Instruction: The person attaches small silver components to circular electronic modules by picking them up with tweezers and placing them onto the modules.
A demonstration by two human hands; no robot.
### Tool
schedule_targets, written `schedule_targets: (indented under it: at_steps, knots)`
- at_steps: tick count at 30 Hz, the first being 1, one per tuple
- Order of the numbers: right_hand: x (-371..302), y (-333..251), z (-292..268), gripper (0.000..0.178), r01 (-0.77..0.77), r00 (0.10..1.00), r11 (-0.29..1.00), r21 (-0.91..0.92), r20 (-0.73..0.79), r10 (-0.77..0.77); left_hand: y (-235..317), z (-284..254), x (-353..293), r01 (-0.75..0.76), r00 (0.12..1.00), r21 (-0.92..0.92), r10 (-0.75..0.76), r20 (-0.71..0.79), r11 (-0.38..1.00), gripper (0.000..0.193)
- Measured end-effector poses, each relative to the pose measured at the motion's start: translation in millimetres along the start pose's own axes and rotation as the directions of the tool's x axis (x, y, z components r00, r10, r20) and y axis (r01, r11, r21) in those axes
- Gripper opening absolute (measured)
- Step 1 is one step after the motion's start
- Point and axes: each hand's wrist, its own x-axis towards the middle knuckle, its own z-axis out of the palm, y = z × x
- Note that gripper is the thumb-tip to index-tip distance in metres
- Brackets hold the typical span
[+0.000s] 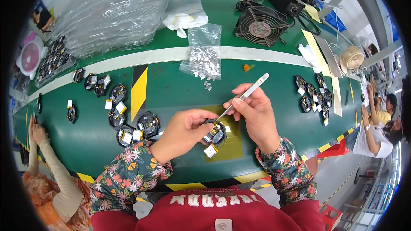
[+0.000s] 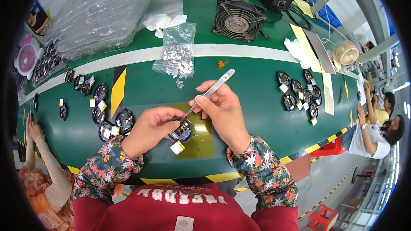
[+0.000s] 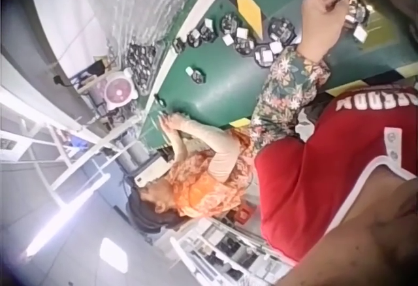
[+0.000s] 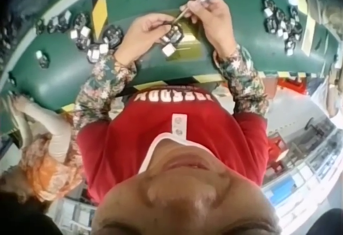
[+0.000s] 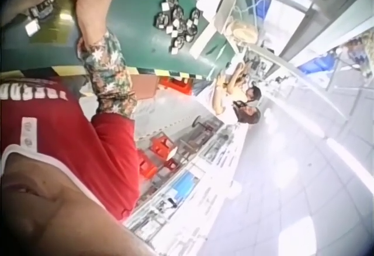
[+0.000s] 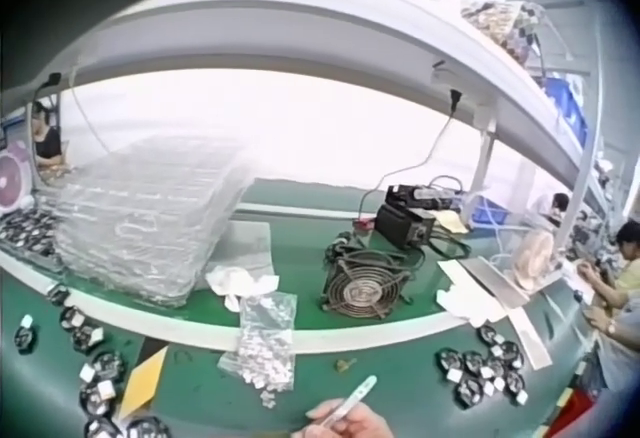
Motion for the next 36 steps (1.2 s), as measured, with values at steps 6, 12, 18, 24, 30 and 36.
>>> schedule_targets:
  at_steps: [6,12,18,24,30,36]
  knots:
    - [0,2,-2,0.016,0.015,1.000,1.000,-0.012,0.009,-0.015,-4,1,1,-0.027,1.000,-0.027,0.027,-0.007,0.999,0.024]
    - [-1,-1,1,0.017,0.001,1.000,1.000,-0.018,-0.005,-0.001,-2,1,0,-0.025,1.000,-0.014,0.024,-0.019,1.000,0.023]
    - [-2,-2,4,0.017,0.025,1.000,0.999,-0.039,0.003,-0.025,-8,0,2,-0.075,0.995,-0.014,0.074,-0.062,0.997,0.021]
    - [-15,-7,11,0.019,0.398,0.917,0.885,-0.242,0.078,-0.391,-4,3,-3,-0.091,0.991,-0.040,0.087,-0.098,0.995,0.016]
    - [-17,-9,3,0.011,0.590,0.804,0.738,-0.328,0.153,-0.575,-3,4,-2,-0.110,0.991,-0.091,0.102,-0.092,0.990,0.016]
    - [-15,0,11,0.012,0.553,0.832,0.692,-0.464,0.276,-0.480,2,2,-4,-0.094,0.993,-0.153,0.082,-0.082,0.984,0.018]
